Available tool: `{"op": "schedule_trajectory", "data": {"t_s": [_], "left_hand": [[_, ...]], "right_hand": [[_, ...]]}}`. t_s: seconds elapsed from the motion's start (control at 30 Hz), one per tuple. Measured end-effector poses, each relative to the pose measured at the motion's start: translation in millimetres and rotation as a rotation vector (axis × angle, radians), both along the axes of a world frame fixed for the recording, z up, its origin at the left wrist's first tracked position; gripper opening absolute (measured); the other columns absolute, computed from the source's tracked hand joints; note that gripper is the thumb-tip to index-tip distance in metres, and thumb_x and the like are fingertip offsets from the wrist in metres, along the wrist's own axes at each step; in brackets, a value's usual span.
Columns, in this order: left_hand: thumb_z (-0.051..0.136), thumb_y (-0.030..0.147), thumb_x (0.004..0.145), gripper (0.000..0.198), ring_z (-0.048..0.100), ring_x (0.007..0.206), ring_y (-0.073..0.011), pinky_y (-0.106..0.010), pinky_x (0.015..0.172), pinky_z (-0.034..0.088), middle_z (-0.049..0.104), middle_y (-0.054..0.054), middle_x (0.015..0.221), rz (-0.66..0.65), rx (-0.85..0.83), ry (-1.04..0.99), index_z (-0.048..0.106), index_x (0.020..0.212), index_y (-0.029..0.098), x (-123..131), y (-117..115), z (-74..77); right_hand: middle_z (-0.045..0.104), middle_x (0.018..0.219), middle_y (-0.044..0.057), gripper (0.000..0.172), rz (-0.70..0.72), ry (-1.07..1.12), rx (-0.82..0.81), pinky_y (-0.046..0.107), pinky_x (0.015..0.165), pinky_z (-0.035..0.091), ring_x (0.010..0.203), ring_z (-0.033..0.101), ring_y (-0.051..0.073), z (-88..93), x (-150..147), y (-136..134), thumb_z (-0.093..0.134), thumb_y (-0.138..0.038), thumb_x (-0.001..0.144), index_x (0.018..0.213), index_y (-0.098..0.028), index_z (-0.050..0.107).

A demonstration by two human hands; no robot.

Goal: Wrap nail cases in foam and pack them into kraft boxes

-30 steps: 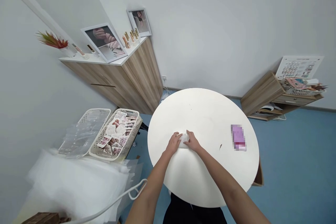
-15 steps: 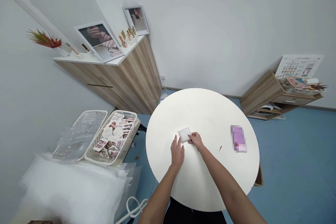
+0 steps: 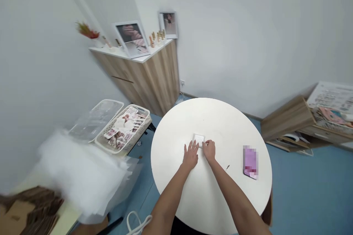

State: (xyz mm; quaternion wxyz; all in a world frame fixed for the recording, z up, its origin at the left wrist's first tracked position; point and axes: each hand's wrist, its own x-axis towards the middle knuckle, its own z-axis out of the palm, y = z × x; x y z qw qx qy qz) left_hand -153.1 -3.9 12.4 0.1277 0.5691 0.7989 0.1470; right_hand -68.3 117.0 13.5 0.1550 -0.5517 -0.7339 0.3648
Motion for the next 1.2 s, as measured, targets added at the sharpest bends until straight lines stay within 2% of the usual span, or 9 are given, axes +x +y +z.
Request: {"op": "schedule_trajectory", "data": {"t_s": [0.1,0.17,0.23,0.33,0.47,0.63,0.8,0.97,1.2], "left_hand": [[0.039,0.016,0.088,0.067,0.015,0.148,-0.0303,-0.061,0.114,0.021,0.013,-0.010,0.161,0.082,0.022,-0.020,0.021,0.152,0.024,1,-17,8.8],[0.040,0.019,0.089,0.061,0.016,0.148,-0.0292,-0.058,0.115,0.023,0.012,-0.012,0.161,0.158,0.040,-0.031,0.028,0.149,0.021,-4,-41,14.9],[0.040,0.021,0.091,0.052,0.018,0.147,-0.0279,-0.058,0.115,0.023,0.021,-0.012,0.160,0.257,0.073,-0.026,0.039,0.143,0.021,-13,-75,22.0],[0.042,0.022,0.093,0.040,0.027,0.145,-0.0260,-0.058,0.116,0.022,0.042,-0.012,0.150,0.453,0.148,0.013,0.052,0.131,0.021,-36,-147,35.8],[0.045,0.026,0.094,0.032,0.039,0.139,-0.0255,-0.057,0.116,0.024,0.055,-0.011,0.139,0.727,0.203,0.071,0.057,0.123,0.022,-63,-269,59.3],[0.047,0.028,0.094,0.028,0.045,0.134,-0.0264,-0.053,0.114,0.028,0.059,-0.012,0.132,1.006,0.179,0.130,0.060,0.117,0.020,-74,-424,83.1],[0.047,0.031,0.094,0.027,0.051,0.126,-0.0265,-0.052,0.111,0.032,0.062,-0.010,0.124,1.146,0.163,0.194,0.059,0.116,0.021,-80,-541,92.0],[0.050,0.035,0.094,0.022,0.057,0.105,-0.0246,-0.042,0.096,0.045,0.061,-0.008,0.106,1.162,0.112,0.234,0.060,0.107,0.021,-105,-609,97.6],[0.067,0.043,0.084,0.027,0.057,0.099,-0.0259,-0.035,0.084,0.047,0.058,-0.008,0.100,1.103,-0.114,0.136,0.061,0.093,0.018,-162,-644,103.6]], "right_hand": [[0.053,0.108,0.017,0.026,0.139,0.076,0.116,0.048,0.091,0.041,0.106,0.050,0.033,13.0,-7,-5,0.041,-0.039,0.088,0.103,-0.021,0.052],[0.052,0.110,0.018,0.028,0.247,0.115,0.153,0.048,0.094,0.039,0.107,0.048,0.033,25.3,-19,-14,0.041,-0.038,0.088,0.106,-0.019,0.052],[0.051,0.111,0.016,0.027,0.365,0.173,0.177,0.047,0.094,0.038,0.107,0.047,0.032,37.6,-37,-28,0.042,-0.036,0.088,0.107,-0.019,0.053],[0.052,0.112,0.015,0.028,0.563,0.242,0.165,0.045,0.093,0.040,0.108,0.047,0.031,51.7,-74,-65,0.044,-0.035,0.087,0.108,-0.020,0.055],[0.055,0.110,0.014,0.029,0.834,0.273,0.150,0.045,0.093,0.041,0.107,0.050,0.031,62.5,-130,-148,0.045,-0.034,0.086,0.107,-0.020,0.058],[0.058,0.107,0.012,0.025,1.182,0.284,0.191,0.043,0.097,0.040,0.107,0.052,0.029,76.1,-187,-285,0.049,-0.032,0.086,0.106,-0.019,0.060],[0.058,0.110,0.010,0.024,1.458,0.268,0.221,0.041,0.097,0.041,0.108,0.053,0.028,87.6,-225,-408,0.053,-0.028,0.086,0.107,-0.022,0.061],[0.059,0.111,0.010,0.025,1.645,0.197,0.321,0.040,0.094,0.042,0.107,0.052,0.028,92.8,-258,-494,0.057,-0.025,0.085,0.109,-0.022,0.062],[0.061,0.109,0.010,0.025,1.846,0.113,0.457,0.043,0.101,0.033,0.110,0.051,0.028,100.2,-293,-556,0.066,-0.023,0.080,0.105,-0.021,0.065]]}}
